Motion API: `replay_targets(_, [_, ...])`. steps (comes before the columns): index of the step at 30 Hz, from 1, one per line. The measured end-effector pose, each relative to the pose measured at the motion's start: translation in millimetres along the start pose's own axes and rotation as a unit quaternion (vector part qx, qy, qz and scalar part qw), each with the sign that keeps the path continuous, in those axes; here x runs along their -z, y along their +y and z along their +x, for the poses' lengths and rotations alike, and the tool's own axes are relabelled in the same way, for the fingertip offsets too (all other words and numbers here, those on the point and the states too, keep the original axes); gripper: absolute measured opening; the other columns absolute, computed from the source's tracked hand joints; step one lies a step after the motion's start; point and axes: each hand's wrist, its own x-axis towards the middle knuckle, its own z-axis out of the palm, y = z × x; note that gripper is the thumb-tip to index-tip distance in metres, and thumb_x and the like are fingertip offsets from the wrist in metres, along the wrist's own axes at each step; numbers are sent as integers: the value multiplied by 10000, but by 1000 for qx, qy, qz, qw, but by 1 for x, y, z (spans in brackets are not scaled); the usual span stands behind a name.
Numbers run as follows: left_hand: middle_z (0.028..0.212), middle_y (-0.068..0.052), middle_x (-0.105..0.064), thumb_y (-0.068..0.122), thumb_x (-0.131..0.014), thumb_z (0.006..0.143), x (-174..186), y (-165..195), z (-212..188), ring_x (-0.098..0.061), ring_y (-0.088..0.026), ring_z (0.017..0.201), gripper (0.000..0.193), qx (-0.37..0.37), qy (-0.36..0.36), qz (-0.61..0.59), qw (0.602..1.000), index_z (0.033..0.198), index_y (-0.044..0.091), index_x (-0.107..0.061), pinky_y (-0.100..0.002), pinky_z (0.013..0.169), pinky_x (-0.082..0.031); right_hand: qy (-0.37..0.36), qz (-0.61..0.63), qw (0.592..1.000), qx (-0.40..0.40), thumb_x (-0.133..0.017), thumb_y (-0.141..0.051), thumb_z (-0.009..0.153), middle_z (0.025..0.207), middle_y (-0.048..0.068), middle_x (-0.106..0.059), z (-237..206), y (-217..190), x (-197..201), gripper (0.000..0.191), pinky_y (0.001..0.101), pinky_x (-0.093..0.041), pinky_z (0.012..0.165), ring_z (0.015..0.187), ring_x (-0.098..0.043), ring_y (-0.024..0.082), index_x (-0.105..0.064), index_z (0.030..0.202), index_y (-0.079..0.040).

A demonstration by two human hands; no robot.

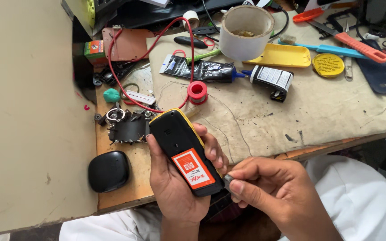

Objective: The person repairs a feature phone at a cluttered workbench. They apply adhesive from a tube to the phone, press the keypad buttons to test it, pry open the yellow housing, and separate the keypad and internal components from the case.

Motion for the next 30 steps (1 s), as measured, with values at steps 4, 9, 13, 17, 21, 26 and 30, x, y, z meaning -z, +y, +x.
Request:
replay_targets(4, [891, -136, -542, 656, -257, 1078, 0, 0, 1, -557, -242, 802, 756, 6, 0, -3, 1000, 1180, -29, -560, -384, 747, -488, -9, 6, 1000, -26, -741, 26, 879, 823, 94, -710, 0, -2, 1, 101, 299, -547, 677, 751, -659, 150, -752, 949, 99])
replay_targets(9, [883, -138, -536, 645, -259, 1091, 0, 2, 1, -543, -247, 793, 745, 17, -10, -12, 1000, 1177, -29, -566, -380, 768, -485, -42, 26, 999, -17, -740, 37, 931, 861, 104, -705, -1, -2, 2, 96, 302, -555, 715, 786, -663, 154, -747, 1002, 101])
replay_targets(13, [886, -140, -542, 651, -260, 1084, 0, 2, 0, -545, -252, 800, 744, 21, -8, -7, 1000, 1162, -22, -566, -384, 765, -483, -15, -37, 998, 42, -722, 61, 903, 915, 105, -697, -4, -4, -3, 73, 275, -555, 734, 826, -663, 127, -729, 968, 93])
replay_targets(17, [900, -145, -556, 659, -262, 1077, -1, 2, 0, -556, -259, 828, 760, 36, -18, 9, 999, 1170, -27, -573, -376, 766, -476, -19, -102, 992, 75, -709, 76, 895, 953, 109, -715, -5, -12, -3, 75, 248, -555, 785, 893, -683, 113, -730, 966, 89])
replay_targets(21, [915, -150, -565, 659, -266, 1083, -1, 3, -1, -558, -255, 846, 778, 44, -28, 20, 998, 1183, -45, -580, -373, 776, -475, -69, -115, 986, 96, -688, 58, 923, 978, 77, -707, -3, -23, 3, 75, 235, -560, 801, 906, -688, 93, -705, 996, 64])
replay_targets(26, [923, -160, -575, 645, -266, 1094, 1, 2, -3, -562, -259, 860, 783, 43, -37, 46, 997, 1188, -62, -588, -374, 795, -482, -71, -325, 929, 162, -771, -33, 929, 898, -36, -737, -3, -33, 10, 69, 192, -553, 730, 861, -609, 57, -722, 969, -5])
replay_targets(30, [916, -162, -578, 637, -258, 1107, 2, 1, -4, -560, -267, 863, 783, 27, -38, 41, 998, 1182, -66, -596, -381, 813, -482, -90, -139, 985, 49, -713, 51, 893, 894, 31, -695, 3, -29, 11, 57, 237, -539, 737, 840, -650, 73, -718, 950, 49])
